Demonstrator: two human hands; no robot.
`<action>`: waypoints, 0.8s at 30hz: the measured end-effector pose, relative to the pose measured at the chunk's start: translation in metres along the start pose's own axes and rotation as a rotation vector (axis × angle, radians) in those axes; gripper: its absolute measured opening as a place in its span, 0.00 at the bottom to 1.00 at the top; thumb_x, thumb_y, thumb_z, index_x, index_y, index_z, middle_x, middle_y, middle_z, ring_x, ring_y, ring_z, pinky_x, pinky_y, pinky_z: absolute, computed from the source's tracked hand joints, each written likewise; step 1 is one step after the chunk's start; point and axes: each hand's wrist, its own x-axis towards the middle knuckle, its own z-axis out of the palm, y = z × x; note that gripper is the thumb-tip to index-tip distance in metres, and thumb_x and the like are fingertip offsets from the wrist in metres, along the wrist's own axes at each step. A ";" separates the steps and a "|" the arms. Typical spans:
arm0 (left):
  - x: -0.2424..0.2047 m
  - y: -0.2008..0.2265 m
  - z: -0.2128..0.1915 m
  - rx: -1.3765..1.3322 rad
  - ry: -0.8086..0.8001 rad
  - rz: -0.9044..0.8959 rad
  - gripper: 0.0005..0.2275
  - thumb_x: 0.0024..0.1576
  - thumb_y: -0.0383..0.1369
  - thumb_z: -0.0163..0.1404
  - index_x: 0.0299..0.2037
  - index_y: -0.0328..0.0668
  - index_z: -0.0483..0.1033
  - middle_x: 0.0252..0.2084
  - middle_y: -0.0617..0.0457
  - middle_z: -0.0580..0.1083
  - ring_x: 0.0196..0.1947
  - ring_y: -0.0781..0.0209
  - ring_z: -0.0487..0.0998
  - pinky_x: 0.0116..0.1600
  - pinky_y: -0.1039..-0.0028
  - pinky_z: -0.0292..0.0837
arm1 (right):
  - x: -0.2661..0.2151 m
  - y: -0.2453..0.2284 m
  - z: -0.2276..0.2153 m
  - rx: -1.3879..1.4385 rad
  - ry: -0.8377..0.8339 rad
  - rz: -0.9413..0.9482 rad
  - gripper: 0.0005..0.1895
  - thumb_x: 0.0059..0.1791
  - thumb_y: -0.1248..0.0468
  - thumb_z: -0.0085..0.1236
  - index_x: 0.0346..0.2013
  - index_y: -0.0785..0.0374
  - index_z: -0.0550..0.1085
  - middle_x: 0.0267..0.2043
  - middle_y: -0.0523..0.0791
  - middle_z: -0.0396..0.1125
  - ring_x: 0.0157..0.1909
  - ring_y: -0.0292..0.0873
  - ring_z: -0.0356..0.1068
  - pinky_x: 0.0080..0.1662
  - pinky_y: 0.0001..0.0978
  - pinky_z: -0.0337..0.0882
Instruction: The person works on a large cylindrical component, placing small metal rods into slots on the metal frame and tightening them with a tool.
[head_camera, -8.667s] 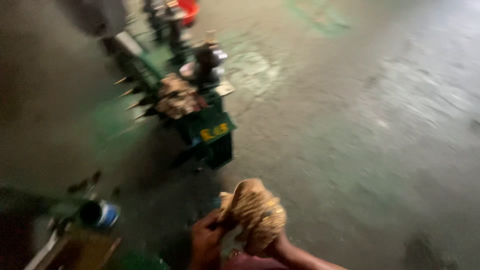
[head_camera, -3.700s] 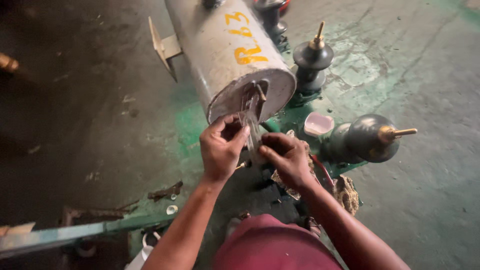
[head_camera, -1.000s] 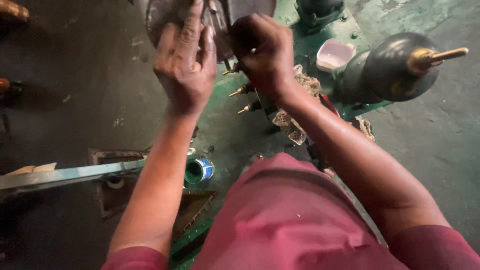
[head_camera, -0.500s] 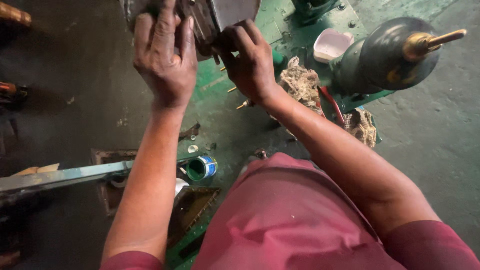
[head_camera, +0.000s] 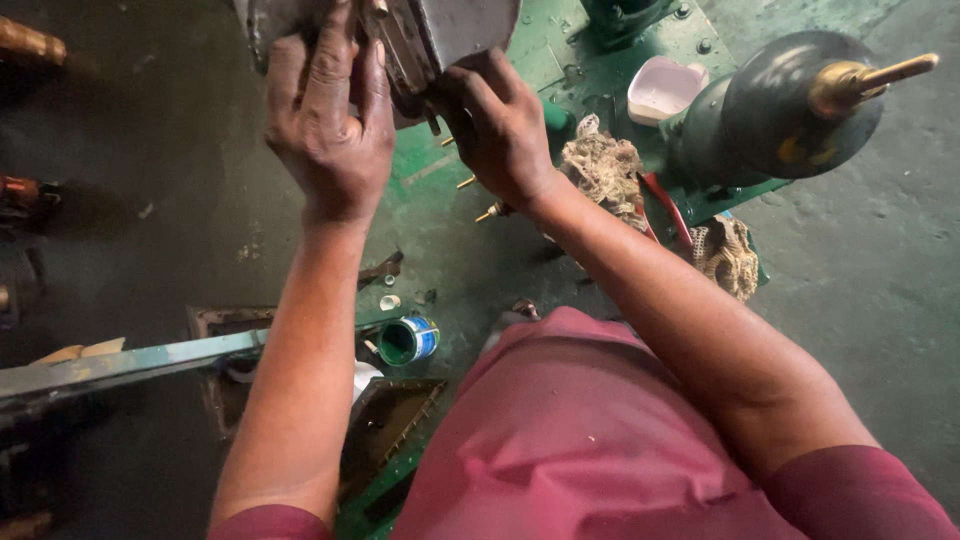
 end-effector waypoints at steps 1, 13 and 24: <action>0.000 0.001 0.000 -0.010 -0.003 -0.005 0.21 0.67 0.24 0.62 0.68 0.50 0.71 0.46 0.53 0.72 0.41 0.61 0.79 0.47 0.71 0.79 | 0.000 0.000 0.000 -0.003 -0.003 -0.013 0.14 0.51 0.73 0.67 0.49 0.62 0.74 0.47 0.48 0.69 0.47 0.53 0.73 0.47 0.42 0.75; 0.001 0.000 -0.001 -0.017 -0.012 -0.019 0.20 0.67 0.24 0.62 0.67 0.48 0.72 0.44 0.53 0.72 0.42 0.61 0.80 0.45 0.71 0.78 | -0.007 0.005 -0.001 -0.024 -0.036 -0.067 0.17 0.51 0.74 0.65 0.53 0.64 0.72 0.49 0.51 0.67 0.48 0.54 0.72 0.48 0.43 0.75; 0.003 0.001 -0.001 -0.054 -0.009 -0.027 0.17 0.68 0.24 0.61 0.66 0.46 0.74 0.45 0.51 0.73 0.42 0.59 0.81 0.45 0.70 0.79 | -0.013 0.010 0.004 -0.082 -0.024 -0.072 0.17 0.51 0.73 0.65 0.53 0.64 0.73 0.49 0.51 0.67 0.47 0.54 0.73 0.47 0.42 0.75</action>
